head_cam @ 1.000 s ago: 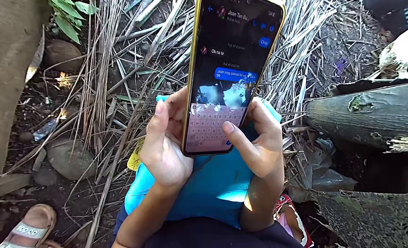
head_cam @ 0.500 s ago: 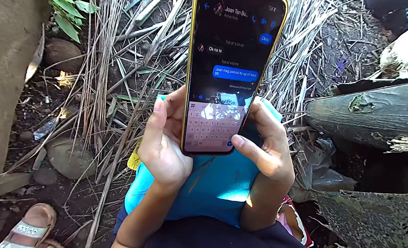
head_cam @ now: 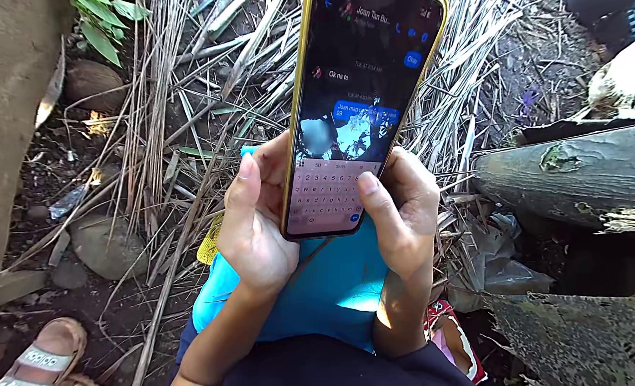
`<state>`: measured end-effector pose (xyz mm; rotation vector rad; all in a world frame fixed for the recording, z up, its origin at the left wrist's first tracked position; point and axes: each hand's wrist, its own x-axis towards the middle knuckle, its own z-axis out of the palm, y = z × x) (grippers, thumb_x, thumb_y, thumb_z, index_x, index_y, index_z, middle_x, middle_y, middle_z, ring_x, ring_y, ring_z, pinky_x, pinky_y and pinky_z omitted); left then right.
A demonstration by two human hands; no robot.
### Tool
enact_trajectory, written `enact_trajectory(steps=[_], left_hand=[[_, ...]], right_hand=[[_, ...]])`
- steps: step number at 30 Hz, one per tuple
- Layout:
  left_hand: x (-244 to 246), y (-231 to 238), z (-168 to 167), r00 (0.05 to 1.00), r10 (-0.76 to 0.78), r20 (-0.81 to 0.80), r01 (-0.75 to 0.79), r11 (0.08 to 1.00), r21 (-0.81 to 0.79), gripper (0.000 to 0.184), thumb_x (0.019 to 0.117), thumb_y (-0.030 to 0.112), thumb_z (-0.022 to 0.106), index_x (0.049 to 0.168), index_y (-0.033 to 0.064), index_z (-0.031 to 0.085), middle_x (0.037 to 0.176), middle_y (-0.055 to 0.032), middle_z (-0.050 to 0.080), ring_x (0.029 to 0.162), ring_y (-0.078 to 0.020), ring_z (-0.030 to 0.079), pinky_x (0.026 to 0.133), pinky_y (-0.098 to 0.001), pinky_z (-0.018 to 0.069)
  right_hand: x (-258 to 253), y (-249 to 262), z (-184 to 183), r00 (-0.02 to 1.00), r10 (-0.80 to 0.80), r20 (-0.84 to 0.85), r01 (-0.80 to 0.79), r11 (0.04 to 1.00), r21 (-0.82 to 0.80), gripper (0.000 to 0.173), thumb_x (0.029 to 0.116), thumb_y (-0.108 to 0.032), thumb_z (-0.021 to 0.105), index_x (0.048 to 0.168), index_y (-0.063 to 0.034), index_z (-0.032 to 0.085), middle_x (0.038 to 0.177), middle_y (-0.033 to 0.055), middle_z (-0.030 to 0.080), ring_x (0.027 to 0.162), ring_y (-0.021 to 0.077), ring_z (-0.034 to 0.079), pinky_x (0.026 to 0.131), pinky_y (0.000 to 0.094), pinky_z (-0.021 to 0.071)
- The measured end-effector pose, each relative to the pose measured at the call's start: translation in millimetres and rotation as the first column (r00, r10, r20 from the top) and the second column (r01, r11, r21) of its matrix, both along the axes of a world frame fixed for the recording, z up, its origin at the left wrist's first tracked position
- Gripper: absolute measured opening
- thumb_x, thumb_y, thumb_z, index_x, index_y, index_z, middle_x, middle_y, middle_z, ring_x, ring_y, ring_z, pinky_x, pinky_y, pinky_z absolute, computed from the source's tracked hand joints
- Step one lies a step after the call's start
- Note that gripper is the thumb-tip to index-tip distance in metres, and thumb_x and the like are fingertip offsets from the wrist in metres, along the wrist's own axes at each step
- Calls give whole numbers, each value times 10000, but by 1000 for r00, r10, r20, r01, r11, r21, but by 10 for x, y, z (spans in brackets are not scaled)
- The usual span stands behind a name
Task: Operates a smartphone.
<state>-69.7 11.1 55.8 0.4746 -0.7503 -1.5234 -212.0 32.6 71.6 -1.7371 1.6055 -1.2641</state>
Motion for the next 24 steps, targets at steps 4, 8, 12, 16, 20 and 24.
enact_trajectory(steps=[4,8,12,16,20,24], left_hand=[[-7,9,-2,1000,17,-4,-17,1000,17,635,1071,267,39,1258,75,615,1162,-10,711,1122,-107,677,982,-308,549],[-15,13,-4,999,32,0,-32,999,16,609,1070,263,70,1258,74,617,1168,-11,712,1108,-107,684,975,-308,555],[-19,18,5,999,43,21,-43,999,19,612,1071,267,61,1255,82,614,1166,-1,709,1113,-98,678,972,-300,554],[-34,27,9,996,75,38,-76,997,20,610,1070,258,56,1230,80,617,1147,-2,712,1096,-99,685,960,-296,561],[-35,31,5,995,82,65,-82,997,-3,597,1063,244,63,1241,81,609,1157,7,705,1104,-89,678,967,-289,552],[-32,31,-6,995,79,61,-78,997,-13,598,1066,250,62,1241,78,608,1155,0,707,1104,-94,680,967,-294,555]], right_hand=[[51,52,-1,996,-18,-87,23,998,63,468,912,-377,640,1217,-26,589,997,-3,655,926,4,632,790,197,530],[129,65,-4,991,-69,-112,82,991,110,594,862,-460,683,1276,-52,558,1050,8,656,983,62,626,847,295,507],[160,60,-14,988,-93,-125,108,988,114,616,850,-473,698,1272,-49,551,1042,10,653,966,67,621,833,298,496],[203,64,-25,987,-117,-112,129,986,105,716,807,-554,727,1274,-46,536,1028,15,647,958,83,621,833,318,498],[280,70,-25,970,-190,-154,210,969,129,776,752,-578,757,1281,-64,517,1008,5,633,927,84,616,812,322,493],[290,68,-21,967,-198,-160,220,966,134,760,762,-577,752,1273,-65,519,996,5,621,915,86,609,796,314,485]])
